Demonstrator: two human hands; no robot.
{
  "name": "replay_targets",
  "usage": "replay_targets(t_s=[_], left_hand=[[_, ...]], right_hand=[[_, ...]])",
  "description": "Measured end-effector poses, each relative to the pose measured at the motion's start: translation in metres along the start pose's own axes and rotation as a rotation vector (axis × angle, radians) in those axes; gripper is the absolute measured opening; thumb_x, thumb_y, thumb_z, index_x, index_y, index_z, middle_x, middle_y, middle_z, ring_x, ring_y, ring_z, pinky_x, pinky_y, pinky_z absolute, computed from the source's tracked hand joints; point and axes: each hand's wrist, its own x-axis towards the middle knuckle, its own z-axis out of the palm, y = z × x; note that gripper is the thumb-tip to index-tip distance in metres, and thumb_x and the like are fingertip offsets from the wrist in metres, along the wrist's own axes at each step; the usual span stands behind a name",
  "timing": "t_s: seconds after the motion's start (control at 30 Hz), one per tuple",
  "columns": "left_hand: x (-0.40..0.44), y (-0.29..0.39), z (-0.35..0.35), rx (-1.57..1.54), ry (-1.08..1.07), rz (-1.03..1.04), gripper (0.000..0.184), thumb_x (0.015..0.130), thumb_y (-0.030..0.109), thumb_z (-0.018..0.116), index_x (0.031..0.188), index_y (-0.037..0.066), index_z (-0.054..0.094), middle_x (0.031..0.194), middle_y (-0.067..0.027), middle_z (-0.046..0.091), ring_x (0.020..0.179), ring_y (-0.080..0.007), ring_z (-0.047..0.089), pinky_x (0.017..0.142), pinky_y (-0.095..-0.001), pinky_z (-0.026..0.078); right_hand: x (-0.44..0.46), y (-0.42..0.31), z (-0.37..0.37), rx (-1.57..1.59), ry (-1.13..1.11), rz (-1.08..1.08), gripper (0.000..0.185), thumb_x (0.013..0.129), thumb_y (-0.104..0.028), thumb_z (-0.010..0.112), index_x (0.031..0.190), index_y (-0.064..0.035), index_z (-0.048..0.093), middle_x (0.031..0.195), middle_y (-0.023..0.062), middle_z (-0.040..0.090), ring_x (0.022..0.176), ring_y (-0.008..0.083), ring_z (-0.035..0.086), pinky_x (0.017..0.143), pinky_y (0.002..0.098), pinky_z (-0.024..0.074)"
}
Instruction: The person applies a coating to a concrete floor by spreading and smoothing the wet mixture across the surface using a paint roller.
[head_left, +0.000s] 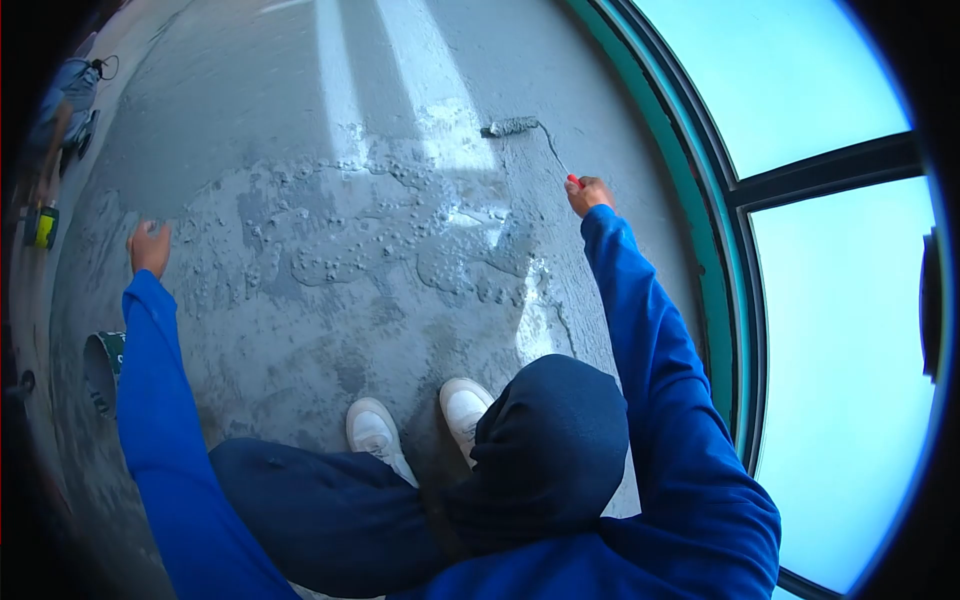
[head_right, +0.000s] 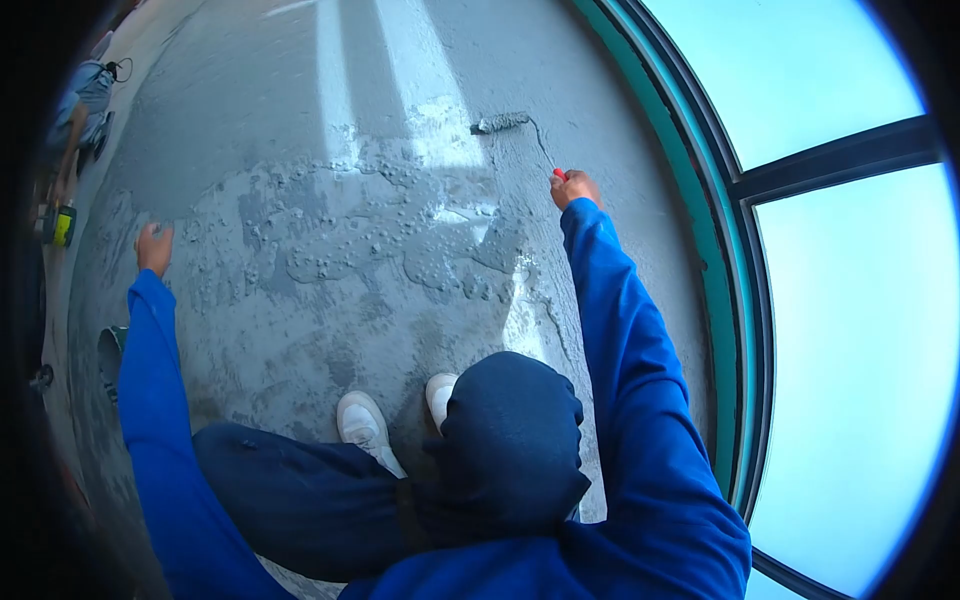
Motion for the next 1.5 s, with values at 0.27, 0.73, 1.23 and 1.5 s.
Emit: replay_targets(t_s=[0.27,0.73,1.23,1.5], left_hand=[[0.004,-0.016,-0.007,0.087,-0.003,-0.006,0.047,0.083,0.030,0.056,0.124,0.009,0.048,0.129,-0.0158,0.039,0.113,-0.0324,0.044,0.095,-0.0437,0.039],[0.016,0.014,0.016,0.015,-0.011,0.083,0.046,0.084,0.030,0.054,0.124,0.009,0.048,0.129,-0.0177,0.039,0.113,-0.0338,0.044,0.095,-0.0415,0.038],[0.012,0.005,0.009,0.008,0.017,0.043,0.048,0.082,0.031,0.056,0.123,0.007,0.050,0.128,-0.0181,0.041,0.115,-0.0339,0.042,0.097,-0.0415,0.037],[0.006,0.002,-0.004,-0.031,0.006,0.032,0.048,0.081,0.031,0.056,0.122,0.007,0.050,0.125,-0.0198,0.043,0.115,-0.0341,0.042,0.096,-0.0409,0.037]], right_hand=[[0.042,-0.032,0.009,-0.049,0.024,-0.034,0.037,0.081,-0.039,0.054,0.100,-0.0095,0.065,0.097,0.0170,0.064,0.092,0.0342,0.061,0.082,0.0399,0.0462],[-0.149,0.147,-0.024,-0.022,0.028,0.025,0.034,0.083,-0.041,0.054,0.100,-0.0127,0.064,0.090,0.0197,0.064,0.086,0.0371,0.061,0.075,0.0449,0.0474],[-0.065,0.075,0.015,0.014,0.098,0.152,0.033,0.082,-0.039,0.054,0.100,-0.0131,0.064,0.094,0.0178,0.064,0.090,0.0363,0.060,0.078,0.0448,0.0470],[-0.082,0.080,0.005,-0.019,0.096,0.151,0.032,0.082,-0.037,0.055,0.097,-0.0100,0.065,0.095,0.0185,0.063,0.092,0.0361,0.060,0.079,0.0441,0.0469]])
